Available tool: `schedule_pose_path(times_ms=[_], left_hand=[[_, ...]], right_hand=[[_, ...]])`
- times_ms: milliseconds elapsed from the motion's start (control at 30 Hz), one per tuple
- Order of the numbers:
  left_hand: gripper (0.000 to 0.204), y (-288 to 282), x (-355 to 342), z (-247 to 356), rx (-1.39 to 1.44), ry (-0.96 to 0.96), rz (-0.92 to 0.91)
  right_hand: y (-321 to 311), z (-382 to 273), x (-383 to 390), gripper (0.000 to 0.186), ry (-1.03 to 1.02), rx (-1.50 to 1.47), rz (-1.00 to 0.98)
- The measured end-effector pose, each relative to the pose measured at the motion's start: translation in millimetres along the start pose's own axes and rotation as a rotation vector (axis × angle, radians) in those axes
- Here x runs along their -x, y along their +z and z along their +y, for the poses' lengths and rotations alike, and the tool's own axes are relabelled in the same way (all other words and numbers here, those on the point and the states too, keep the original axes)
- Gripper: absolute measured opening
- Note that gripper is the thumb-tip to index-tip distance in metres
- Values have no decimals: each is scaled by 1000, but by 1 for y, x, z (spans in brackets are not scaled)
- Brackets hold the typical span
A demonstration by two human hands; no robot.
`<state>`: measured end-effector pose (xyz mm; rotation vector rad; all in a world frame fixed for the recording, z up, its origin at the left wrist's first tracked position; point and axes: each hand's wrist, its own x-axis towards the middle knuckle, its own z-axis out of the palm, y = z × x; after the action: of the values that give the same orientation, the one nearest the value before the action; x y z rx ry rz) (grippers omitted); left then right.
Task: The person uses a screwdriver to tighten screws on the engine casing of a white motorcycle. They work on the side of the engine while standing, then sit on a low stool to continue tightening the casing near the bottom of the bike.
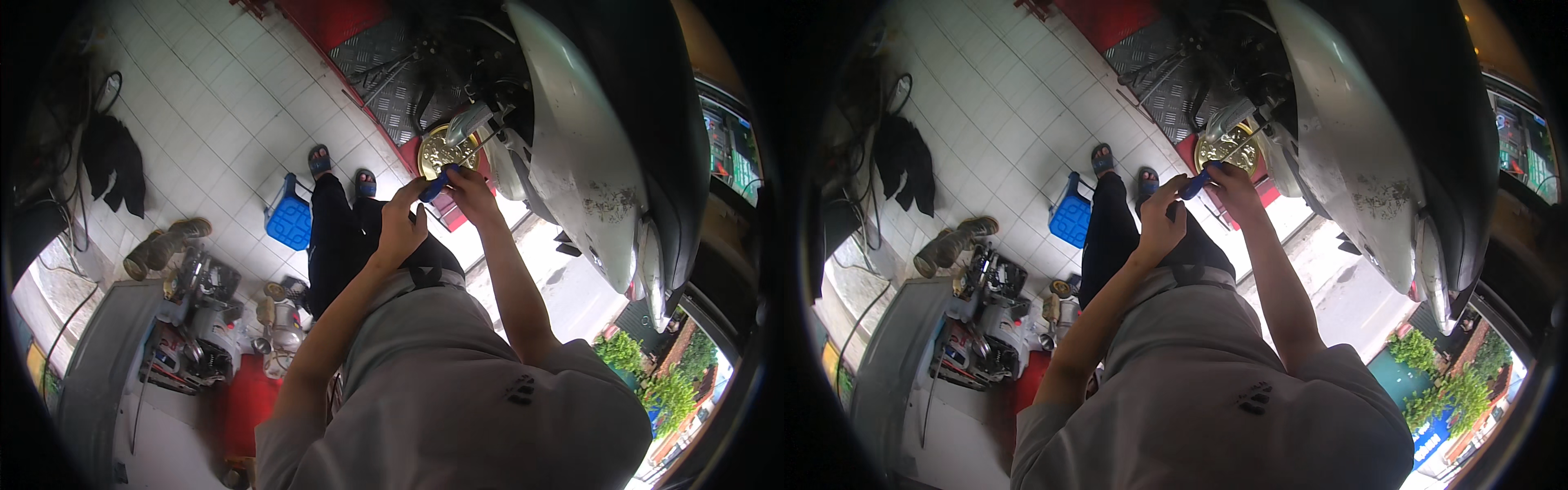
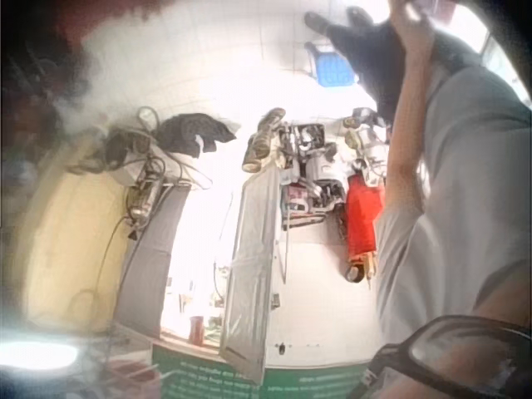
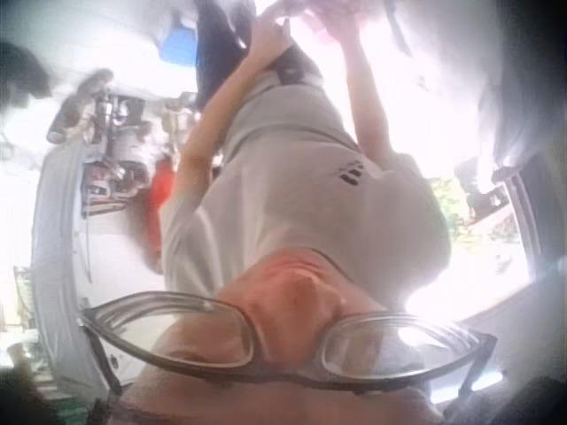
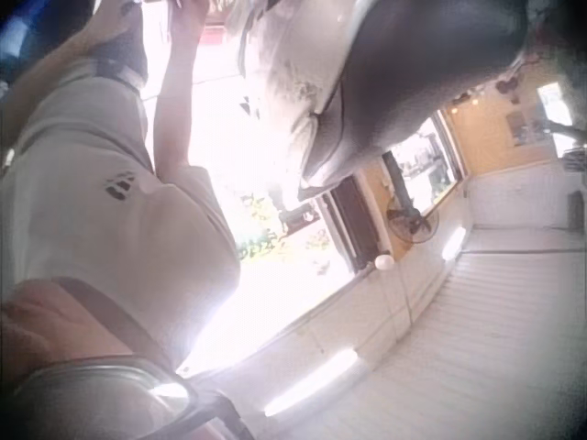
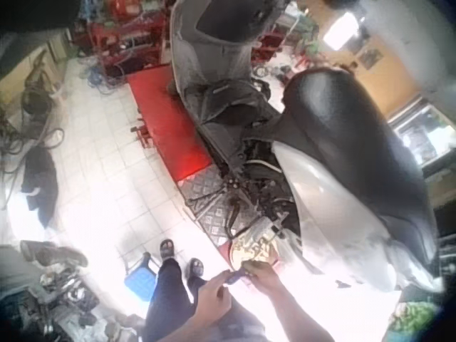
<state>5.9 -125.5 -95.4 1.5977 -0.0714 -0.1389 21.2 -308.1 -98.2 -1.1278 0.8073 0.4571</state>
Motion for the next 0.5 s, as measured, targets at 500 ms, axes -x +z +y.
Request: schedule_pose_path(times_ms=[500], left_hand=[[30,-7,-25,12,288,-810,-366]], right_hand=[[-7,-16,7,30,-23,84,-124]])
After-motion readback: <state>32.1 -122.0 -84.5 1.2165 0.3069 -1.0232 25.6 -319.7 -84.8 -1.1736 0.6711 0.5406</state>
